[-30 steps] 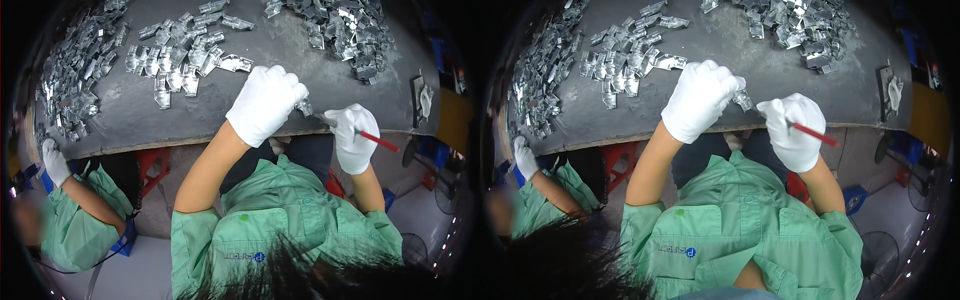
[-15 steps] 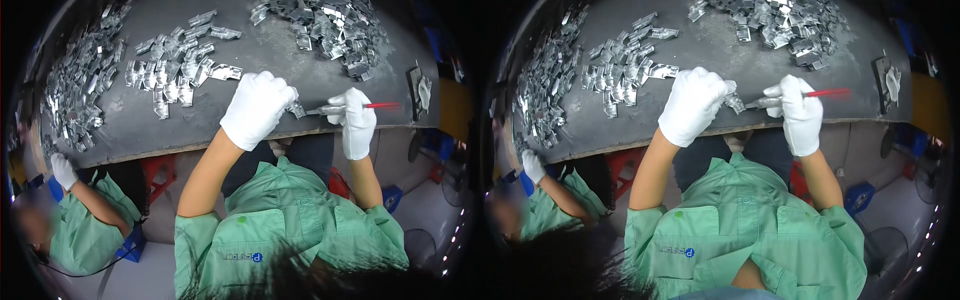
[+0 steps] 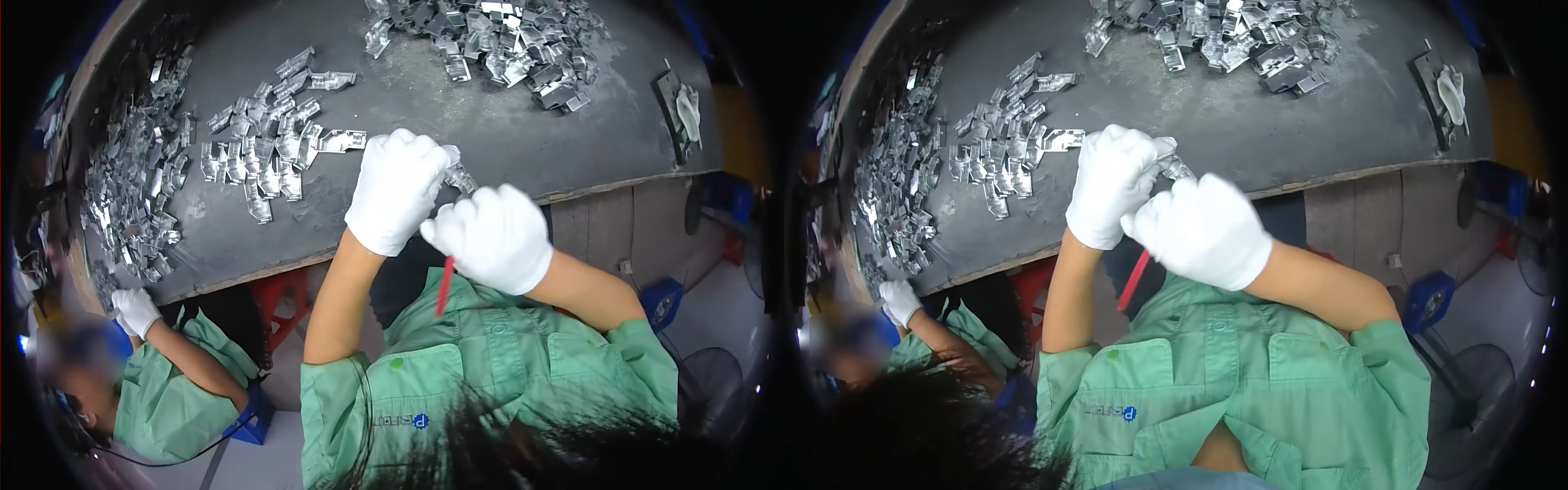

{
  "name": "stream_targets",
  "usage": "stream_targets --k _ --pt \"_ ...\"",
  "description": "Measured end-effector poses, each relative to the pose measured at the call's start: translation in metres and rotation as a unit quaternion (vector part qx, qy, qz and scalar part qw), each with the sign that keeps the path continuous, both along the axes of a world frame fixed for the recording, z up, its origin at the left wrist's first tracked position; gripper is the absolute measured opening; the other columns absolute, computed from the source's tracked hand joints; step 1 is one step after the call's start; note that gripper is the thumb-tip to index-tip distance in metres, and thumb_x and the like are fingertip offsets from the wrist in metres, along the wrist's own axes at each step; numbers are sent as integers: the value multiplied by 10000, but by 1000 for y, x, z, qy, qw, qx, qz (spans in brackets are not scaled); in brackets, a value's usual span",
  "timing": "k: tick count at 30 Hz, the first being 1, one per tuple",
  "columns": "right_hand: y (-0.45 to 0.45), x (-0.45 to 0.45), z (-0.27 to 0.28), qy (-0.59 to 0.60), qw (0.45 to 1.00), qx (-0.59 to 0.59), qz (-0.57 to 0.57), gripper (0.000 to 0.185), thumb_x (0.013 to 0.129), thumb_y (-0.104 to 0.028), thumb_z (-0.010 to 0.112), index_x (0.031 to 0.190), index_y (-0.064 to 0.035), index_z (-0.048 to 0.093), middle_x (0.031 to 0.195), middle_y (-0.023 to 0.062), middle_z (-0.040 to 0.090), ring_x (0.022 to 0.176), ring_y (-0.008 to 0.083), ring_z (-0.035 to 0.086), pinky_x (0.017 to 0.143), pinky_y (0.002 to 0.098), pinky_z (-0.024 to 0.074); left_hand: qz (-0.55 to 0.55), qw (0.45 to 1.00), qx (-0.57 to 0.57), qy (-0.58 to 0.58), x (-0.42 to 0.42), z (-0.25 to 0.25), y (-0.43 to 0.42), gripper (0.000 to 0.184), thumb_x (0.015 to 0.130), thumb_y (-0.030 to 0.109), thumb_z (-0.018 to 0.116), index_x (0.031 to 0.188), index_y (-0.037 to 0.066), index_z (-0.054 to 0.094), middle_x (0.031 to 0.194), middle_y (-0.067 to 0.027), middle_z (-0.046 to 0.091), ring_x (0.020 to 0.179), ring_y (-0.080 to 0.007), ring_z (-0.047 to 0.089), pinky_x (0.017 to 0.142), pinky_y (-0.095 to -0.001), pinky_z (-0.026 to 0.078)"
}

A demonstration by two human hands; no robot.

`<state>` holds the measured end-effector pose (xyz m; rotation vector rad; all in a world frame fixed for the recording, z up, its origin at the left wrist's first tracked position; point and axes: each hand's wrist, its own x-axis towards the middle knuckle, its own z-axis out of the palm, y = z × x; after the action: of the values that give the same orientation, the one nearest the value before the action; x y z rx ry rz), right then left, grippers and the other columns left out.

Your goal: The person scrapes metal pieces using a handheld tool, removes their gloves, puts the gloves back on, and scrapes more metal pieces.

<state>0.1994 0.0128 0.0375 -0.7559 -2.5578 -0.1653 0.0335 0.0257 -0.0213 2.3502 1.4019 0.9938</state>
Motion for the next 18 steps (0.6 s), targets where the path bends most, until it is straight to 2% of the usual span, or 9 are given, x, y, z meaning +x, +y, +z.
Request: stream_targets --k 1,4,6,7,8,9,13,14,18 --pt "-6 -2 -5 -14 999 24 -19 251 880 -202 658 675 -150 523 605 26 488 560 213 520 495 359 364 4 1000 0 4 -1 1 0 274 720 52 752 969 142 680 751 -26 612 763 -271 594 659 -412 475" --pt "16 23 14 -26 989 -146 17 208 873 -166 652 696 -125 552 617 47 507 582 231 557 513 361 394 14 1000 18 11 1 2 0 243 733 51 741 954 136 688 750 -32 614 766 -277 594 663 -421 477" --pt "29 44 6 186 959 -213 -31 222 934 -223 585 771 -75 616 670 71 586 656 242 620 585 368 470 -7 1000 7 -1 11 6 7 230 751 72 745 963 139 685 775 -35 620 766 -281 590 665 -424 475" --pt "31 61 10 280 869 -390 -124 238 958 -225 554 804 -62 633 714 83 629 715 243 647 628 369 495 -2 1000 12 12 11 10 9 225 754 80 749 962 141 685 778 -35 621 769 -281 590 667 -423 474" --pt "24 69 14 347 719 -567 -203 263 982 -228 523 837 -48 650 758 96 672 775 243 673 672 371 519 7 999 0 31 2 12 0 221 757 87 753 960 143 685 781 -36 621 772 -281 590 669 -421 473" --pt "13 62 21 418 673 -593 -146 233 967 -217 537 865 -44 655 798 103 674 777 235 667 686 364 518 17 999 5 46 2 9 -2 227 745 99 780 946 152 688 786 -21 627 786 -270 595 682 -409 472" --pt "-13 67 29 448 621 -643 -34 206 963 -210 550 910 -40 654 827 101 672 764 220 662 687 350 517 28 999 30 28 11 5 2 234 734 90 804 930 155 695 826 6 676 773 -245 610 685 -386 478" --pt "-16 70 27 448 614 -649 -20 201 962 -208 554 921 -39 654 834 101 671 761 216 660 688 346 517 2 999 46 -1 11 -5 6 332 702 68 787 989 156 645 793 -13 627 765 -267 597 665 -405 440" --pt "-32 80 23 440 604 -664 13 187 958 -201 568 966 -35 654 862 99 670 748 201 654 689 332 517 -10 999 51 -7 8 -8 2 329 691 77 810 976 153 664 790 -15 633 753 -268 594 669 -410 460"
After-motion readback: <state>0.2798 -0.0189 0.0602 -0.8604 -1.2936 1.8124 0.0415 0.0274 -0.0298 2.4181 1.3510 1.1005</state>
